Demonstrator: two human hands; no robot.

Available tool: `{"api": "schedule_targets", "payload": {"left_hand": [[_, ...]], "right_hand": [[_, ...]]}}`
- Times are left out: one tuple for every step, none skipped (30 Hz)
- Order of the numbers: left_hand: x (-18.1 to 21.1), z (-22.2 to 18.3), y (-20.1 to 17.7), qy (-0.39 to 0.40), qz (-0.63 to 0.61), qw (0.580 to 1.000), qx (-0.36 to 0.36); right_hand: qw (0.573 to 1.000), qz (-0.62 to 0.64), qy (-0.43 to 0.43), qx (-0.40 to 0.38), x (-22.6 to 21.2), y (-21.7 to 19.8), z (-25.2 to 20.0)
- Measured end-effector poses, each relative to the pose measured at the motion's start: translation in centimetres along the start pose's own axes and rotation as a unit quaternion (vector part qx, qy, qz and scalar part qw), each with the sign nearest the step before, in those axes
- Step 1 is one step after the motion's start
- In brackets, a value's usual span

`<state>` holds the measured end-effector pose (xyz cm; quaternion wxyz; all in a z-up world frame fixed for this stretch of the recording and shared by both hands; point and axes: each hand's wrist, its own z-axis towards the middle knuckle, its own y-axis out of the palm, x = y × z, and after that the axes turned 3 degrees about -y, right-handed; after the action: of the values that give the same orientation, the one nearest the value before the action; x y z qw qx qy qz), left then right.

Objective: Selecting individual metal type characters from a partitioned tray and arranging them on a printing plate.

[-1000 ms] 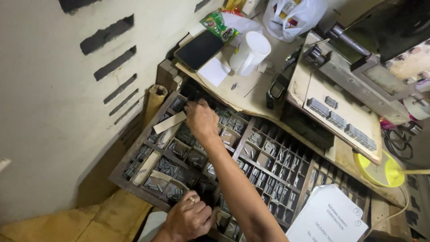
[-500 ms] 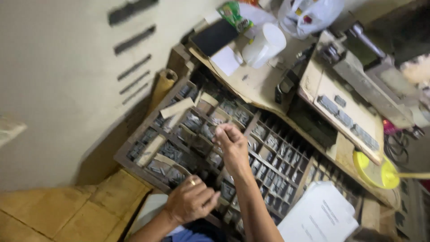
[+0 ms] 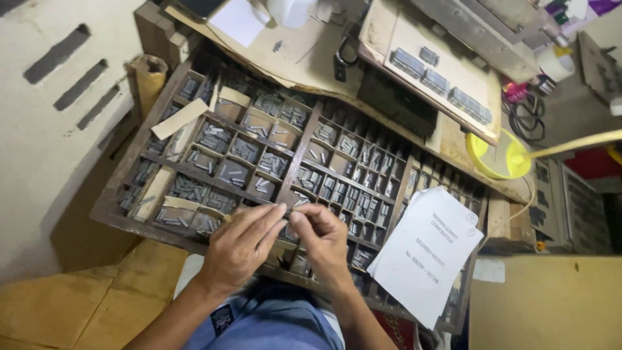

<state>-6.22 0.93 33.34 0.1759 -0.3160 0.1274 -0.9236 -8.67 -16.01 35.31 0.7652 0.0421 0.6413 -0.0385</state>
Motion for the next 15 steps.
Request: {"api": "schedule_targets", "payload": {"left_hand": [[0.1,0.0,-0.3,0.048,0.029,0.997,-0.054],[0.1,0.0,-0.4,0.098,0.059,0.988,-0.106],[0.1,-0.5,-0.3,0.107,0.03,0.987,-0.114],[0.0,-1.0,0.1,0.105,0.055,0.984,-0.132],[-0.2,-1.4,0.7,0.11,0.074,0.98,-0.152],[-0.1,-2.1,1.2,0.127,0.041,0.978,-0.161],[-0.2,-2.6,1.4,0.129,0.061,0.973,-0.183],[-0.4,-2.9,1.4,0.132,0.082,0.967,-0.204],[-0.6,-3.5,1.9,0.144,0.066,0.965,-0.207],[-1.0,-4.0,2.3,0.115,0.051,0.973,-0.196],[-1.3,-4.7,2.3,0.081,0.042,0.978,-0.186],[-0.4,-4.1,2.2,0.088,0.032,0.977,-0.19],[0.5,-3.6,1.9,-0.036,-0.01,0.983,-0.178],[1.4,-3.1,1.6,-0.16,-0.051,0.972,-0.162],[-0.4,-4.4,2.1,-0.158,-0.055,0.972,-0.164]], "right_hand": [[0.997,-0.066,-0.023,0.034,0.4,0.0,-0.8],[0.988,-0.132,-0.045,0.069,1.0,-0.1,-1.5],[0.984,-0.146,-0.041,0.096,1.1,0.0,-2.2],[0.979,-0.177,-0.037,0.091,1.3,-0.1,-2.7],[0.973,-0.208,-0.033,0.094,1.6,-0.3,-3.3],[0.966,-0.223,-0.028,0.128,1.4,-0.9,-4.1],[0.973,-0.205,-0.004,0.104,1.0,-1.1,-4.7],[0.979,-0.186,0.019,0.08,0.7,-1.3,-5.1],[0.976,-0.192,0.019,0.099,1.3,-2.2,-5.6],[0.969,-0.227,-0.033,0.09,2.0,-2.9,-6.1],[0.959,-0.26,-0.082,0.074,2.7,-3.4,-6.7],[0.957,-0.264,-0.08,0.085,3.6,-4.1,-6.9],[0.939,-0.289,-0.168,0.087,4.5,-4.9,-7.0],[0.911,-0.313,-0.253,0.085,5.4,-5.5,-7.1],[0.91,-0.316,-0.252,0.088,5.4,-5.7,-7.1]]}}
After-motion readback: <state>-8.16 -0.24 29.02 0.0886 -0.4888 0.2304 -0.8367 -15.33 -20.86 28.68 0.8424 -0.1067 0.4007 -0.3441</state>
